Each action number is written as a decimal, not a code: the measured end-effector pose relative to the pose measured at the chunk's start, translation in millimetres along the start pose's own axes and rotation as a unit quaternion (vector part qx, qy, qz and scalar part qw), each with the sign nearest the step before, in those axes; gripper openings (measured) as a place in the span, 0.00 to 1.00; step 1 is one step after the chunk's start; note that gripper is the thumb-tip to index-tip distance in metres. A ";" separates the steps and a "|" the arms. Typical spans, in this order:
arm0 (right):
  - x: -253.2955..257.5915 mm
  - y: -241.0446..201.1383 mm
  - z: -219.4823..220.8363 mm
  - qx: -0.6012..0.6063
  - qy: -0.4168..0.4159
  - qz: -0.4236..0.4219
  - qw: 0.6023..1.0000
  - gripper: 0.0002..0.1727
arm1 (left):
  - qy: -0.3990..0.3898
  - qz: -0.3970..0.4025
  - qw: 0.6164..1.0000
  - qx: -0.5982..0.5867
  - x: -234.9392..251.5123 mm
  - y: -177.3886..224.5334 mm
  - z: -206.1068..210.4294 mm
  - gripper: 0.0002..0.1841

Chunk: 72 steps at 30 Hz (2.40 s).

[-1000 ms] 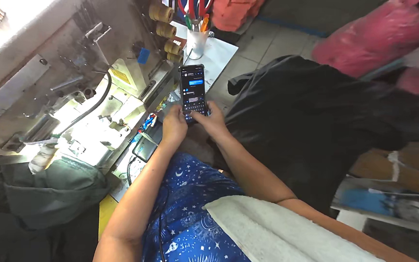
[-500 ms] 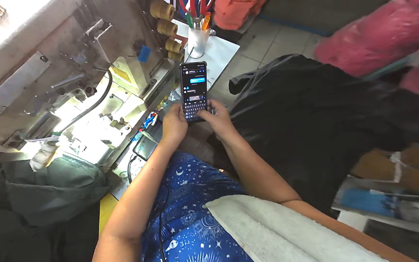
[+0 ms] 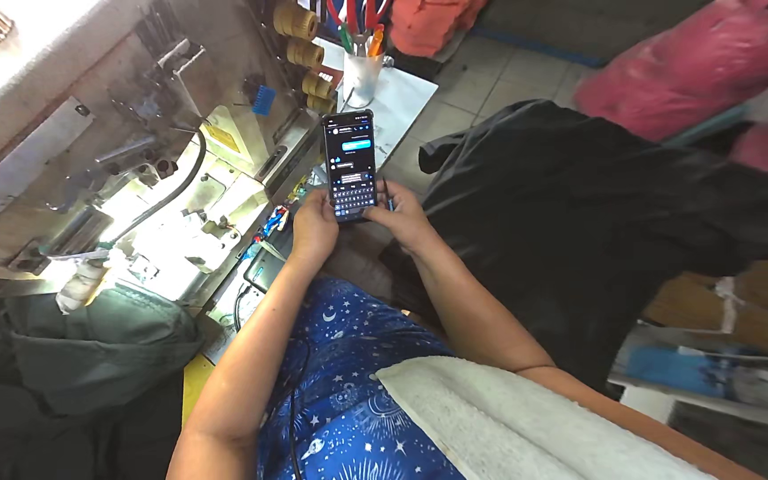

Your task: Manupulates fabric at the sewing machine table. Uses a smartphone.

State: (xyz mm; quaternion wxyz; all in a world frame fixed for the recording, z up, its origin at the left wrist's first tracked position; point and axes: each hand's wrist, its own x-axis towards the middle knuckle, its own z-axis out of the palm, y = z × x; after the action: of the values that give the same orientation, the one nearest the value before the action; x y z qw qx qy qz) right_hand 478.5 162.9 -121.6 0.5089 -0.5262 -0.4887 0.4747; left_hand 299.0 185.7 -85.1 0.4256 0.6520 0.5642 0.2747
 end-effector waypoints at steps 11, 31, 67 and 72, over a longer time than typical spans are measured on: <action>0.3 1.3 3.2 -0.029 0.018 -0.007 0.999 0.21 | -0.001 0.004 1.000 0.004 -1.2 0.5 0.1 0.15; 3.9 2.1 15.0 -0.024 0.108 0.020 0.994 0.13 | -0.002 0.004 1.000 0.018 -5.5 5.6 4.2 0.14; -7.0 -0.7 9.0 0.035 0.012 0.040 0.999 0.24 | -0.001 0.006 0.999 0.034 -5.3 5.1 -1.8 0.15; -5.2 -4.3 4.7 0.023 0.020 0.044 0.999 0.17 | -0.003 0.016 0.999 0.029 -5.4 6.3 -2.3 0.15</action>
State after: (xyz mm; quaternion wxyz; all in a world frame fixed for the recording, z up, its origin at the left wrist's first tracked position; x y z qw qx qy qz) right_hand 473.3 158.1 -117.4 0.5093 -0.5450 -0.4438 0.4967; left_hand 299.1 181.0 -77.9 0.4039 0.6735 0.5604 0.2632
